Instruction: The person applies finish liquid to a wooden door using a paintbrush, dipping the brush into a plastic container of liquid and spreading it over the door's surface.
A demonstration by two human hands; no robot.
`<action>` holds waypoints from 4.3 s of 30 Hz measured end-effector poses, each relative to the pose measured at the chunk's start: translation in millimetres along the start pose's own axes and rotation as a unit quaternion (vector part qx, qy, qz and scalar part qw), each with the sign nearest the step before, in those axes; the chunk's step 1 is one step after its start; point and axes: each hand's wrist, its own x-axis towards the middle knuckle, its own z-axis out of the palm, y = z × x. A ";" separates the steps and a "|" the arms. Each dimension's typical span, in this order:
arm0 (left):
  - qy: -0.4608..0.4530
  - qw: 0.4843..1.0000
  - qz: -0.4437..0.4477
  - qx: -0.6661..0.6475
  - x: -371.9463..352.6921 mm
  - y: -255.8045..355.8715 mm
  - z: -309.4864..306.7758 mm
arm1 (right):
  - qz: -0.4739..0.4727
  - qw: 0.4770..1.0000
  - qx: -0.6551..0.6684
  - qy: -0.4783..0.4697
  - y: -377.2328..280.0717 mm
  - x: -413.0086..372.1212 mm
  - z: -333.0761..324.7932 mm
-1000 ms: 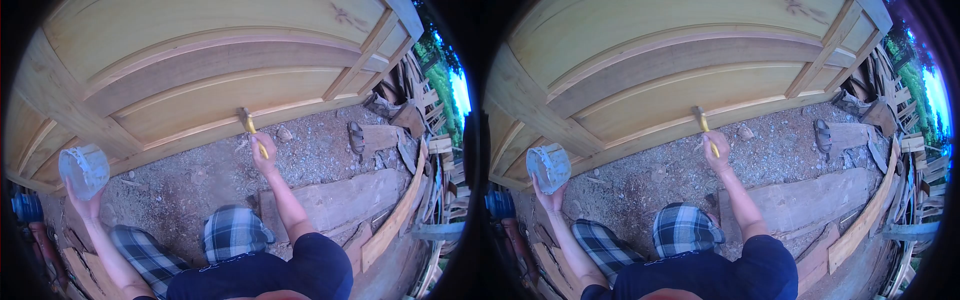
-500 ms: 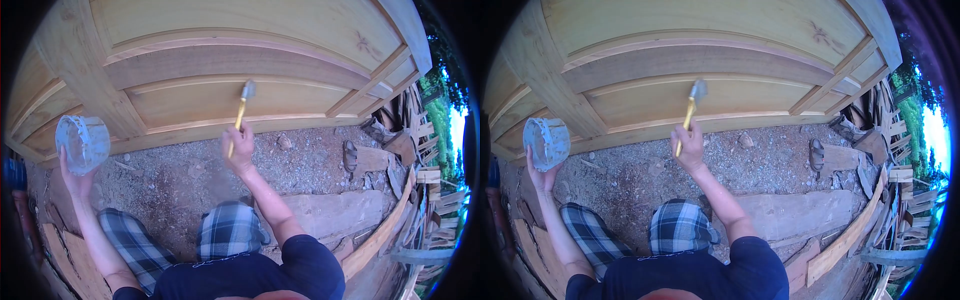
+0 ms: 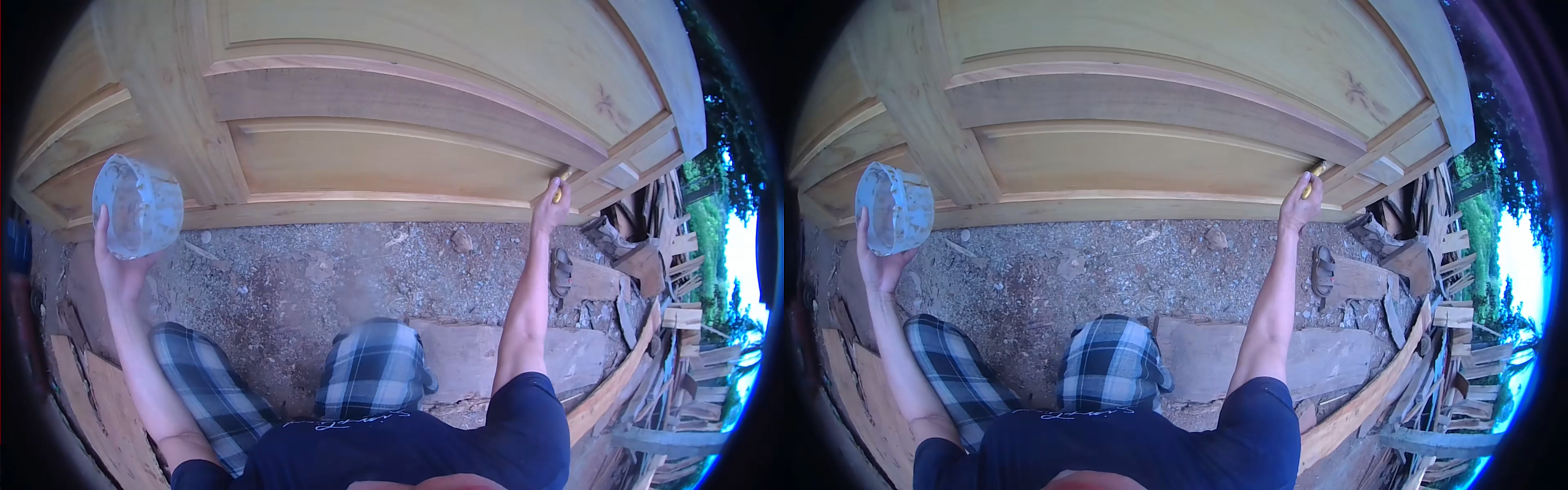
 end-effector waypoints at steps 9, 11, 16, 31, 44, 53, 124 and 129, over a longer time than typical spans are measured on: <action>0.020 0.999 0.032 0.036 -12.1 3.9 6.6 | -0.187 0.944 0.105 -0.249 -320.7 -137.0 0.6; 0.023 0.999 0.028 0.033 -12.3 4.4 8.3 | -0.217 0.917 0.166 -0.291 -365.7 -149.0 4.0; 0.020 0.998 0.049 0.044 -22.2 3.1 18.4 | -0.281 0.835 0.331 -0.338 -423.2 -178.4 26.6; 0.025 0.995 0.045 0.081 -21.4 -0.7 21.0 | -0.111 0.968 0.069 -0.214 -10.0 -109.1 -40.1; 0.043 0.993 0.038 0.102 -16.4 -4.5 26.6 | -0.230 0.858 0.364 -0.281 -309.9 -264.2 40.3; 0.042 0.994 0.031 0.093 -12.4 -9.3 28.6 | -0.211 0.794 0.357 -0.445 -212.2 -253.4 41.1; -0.111 0.888 -0.156 0.418 -43.3 -151.1 56.4 | 0.166 0.629 0.428 -0.627 -334.6 -89.5 -108.8; -0.191 0.844 -0.119 0.487 -57.9 -158.0 64.4 | 0.227 0.659 0.336 -0.633 -338.1 -65.1 -155.8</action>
